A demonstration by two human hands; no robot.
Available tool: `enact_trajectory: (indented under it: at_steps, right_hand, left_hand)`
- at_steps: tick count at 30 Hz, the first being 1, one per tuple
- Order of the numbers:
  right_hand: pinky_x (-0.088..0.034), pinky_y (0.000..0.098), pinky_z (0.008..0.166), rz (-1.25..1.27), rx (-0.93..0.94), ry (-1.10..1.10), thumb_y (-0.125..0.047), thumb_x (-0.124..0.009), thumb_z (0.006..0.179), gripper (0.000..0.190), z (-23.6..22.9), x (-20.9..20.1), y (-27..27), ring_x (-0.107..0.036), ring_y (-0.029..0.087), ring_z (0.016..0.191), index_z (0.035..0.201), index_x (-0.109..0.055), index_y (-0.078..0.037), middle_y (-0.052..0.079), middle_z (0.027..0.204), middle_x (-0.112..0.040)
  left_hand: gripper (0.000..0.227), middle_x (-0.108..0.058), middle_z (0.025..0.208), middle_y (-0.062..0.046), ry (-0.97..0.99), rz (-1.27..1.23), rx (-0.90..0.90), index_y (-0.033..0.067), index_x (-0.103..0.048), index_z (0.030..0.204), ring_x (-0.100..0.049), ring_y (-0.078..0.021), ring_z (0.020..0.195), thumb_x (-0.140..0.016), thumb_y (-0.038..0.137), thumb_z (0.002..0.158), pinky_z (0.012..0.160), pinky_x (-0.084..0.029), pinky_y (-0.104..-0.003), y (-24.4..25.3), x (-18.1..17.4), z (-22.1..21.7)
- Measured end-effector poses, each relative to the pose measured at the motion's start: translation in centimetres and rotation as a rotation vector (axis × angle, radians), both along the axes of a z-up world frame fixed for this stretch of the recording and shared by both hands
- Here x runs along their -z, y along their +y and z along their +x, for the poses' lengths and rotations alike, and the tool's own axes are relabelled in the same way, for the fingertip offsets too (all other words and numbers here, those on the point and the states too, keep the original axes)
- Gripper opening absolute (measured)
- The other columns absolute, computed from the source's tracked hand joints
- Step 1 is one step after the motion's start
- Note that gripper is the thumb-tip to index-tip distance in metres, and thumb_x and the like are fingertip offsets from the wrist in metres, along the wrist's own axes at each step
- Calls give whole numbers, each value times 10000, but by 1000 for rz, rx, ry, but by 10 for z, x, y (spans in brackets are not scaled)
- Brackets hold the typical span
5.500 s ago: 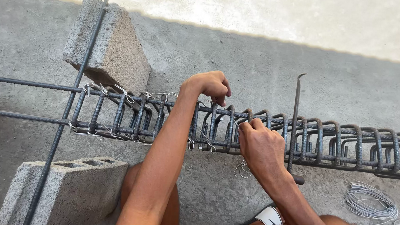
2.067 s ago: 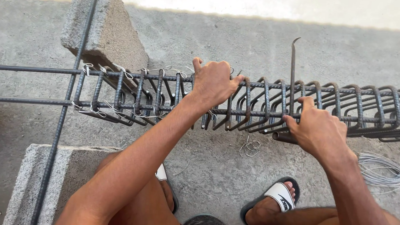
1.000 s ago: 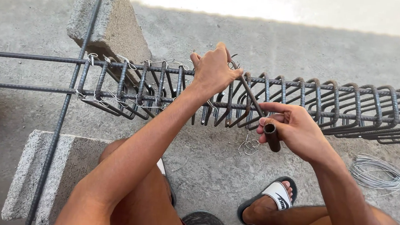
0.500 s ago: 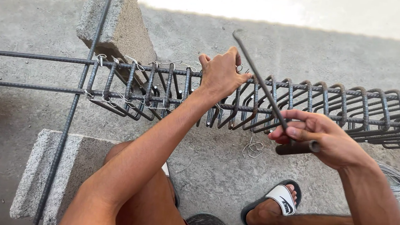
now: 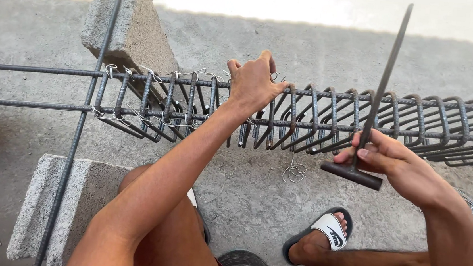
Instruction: Tying steel rebar together using wire and a manual hook tool
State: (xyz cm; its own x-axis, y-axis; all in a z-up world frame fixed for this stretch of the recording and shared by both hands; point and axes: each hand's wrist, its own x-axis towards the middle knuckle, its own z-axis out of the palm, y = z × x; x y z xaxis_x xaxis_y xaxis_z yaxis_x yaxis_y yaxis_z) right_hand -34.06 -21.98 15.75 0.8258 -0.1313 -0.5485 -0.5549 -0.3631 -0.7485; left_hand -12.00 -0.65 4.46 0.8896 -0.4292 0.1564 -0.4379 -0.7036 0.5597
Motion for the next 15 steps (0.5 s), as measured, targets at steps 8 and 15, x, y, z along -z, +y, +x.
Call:
enact_trajectory:
  at_steps: [8,15]
  right_hand:
    - [-437,373,456,-678,-42,9,-219,-415,1093,336,-8,-4,2,-616,242,529,966,-663,-31,100,621,-643]
    - [-393,289,361,-1146,-434,37,-458,-384,1066,411,3,-34,10,-544,154,298,1346,-628,-281,12,442,-706]
  left_hand:
    - [443,-541,524,108,18,38,7,160,-595,987,-515,-127,559,-854,482,828,909,-310,-424,-4,-4,-3]
    - [392,-528,505,118,-36,49,15,152,-574,1019,-516,-127,529,-831,379,829,907,-310,-425,-3,2,0]
